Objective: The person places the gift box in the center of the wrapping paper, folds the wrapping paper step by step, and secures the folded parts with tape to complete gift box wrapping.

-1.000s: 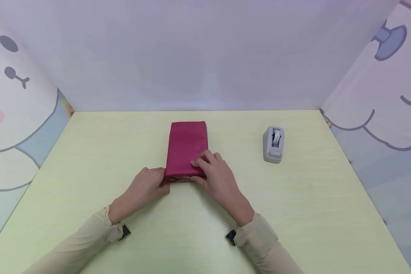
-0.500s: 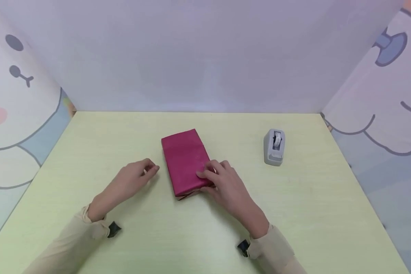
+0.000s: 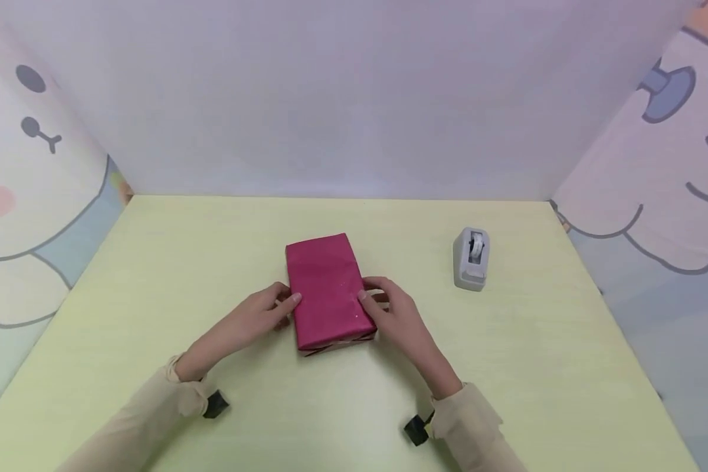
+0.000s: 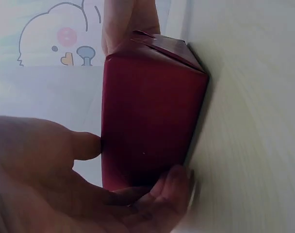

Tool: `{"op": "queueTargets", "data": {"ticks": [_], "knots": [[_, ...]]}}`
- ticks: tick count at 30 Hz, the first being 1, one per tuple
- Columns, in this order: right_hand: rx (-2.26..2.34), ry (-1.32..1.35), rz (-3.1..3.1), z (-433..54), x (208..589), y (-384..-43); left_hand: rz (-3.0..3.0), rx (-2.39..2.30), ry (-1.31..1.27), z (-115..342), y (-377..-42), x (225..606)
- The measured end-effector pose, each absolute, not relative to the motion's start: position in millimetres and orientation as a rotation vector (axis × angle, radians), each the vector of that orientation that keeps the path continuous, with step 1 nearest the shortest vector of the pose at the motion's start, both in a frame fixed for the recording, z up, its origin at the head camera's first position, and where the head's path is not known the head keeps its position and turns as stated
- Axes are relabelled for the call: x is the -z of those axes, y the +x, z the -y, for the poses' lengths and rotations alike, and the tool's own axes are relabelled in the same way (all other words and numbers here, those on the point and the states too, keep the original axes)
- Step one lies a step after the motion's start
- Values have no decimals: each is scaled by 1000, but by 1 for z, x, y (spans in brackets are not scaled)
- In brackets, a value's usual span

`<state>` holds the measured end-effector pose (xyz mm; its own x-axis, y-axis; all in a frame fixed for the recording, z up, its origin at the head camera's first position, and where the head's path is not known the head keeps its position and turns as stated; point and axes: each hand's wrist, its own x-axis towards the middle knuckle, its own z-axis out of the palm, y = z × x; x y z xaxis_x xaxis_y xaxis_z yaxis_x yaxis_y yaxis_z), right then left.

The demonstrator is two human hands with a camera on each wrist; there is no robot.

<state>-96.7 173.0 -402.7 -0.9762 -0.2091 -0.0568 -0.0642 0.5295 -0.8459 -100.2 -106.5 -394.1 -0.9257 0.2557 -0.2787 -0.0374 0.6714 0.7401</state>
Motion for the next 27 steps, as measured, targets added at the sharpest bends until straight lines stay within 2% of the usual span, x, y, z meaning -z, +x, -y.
{"op": "queueTargets", "data": {"ticks": [6, 14, 27], "knots": [[1617, -247, -2553, -175, 397, -83, -2508, -1349, 375, 106, -95, 391], [1814, -406, -2543, -179, 400, -54, -2455, -1525, 650, 112, -70, 396], [1836, -540, -2618, -185, 420, -29, -2400, -1629, 827, 107, -45, 417]]}}
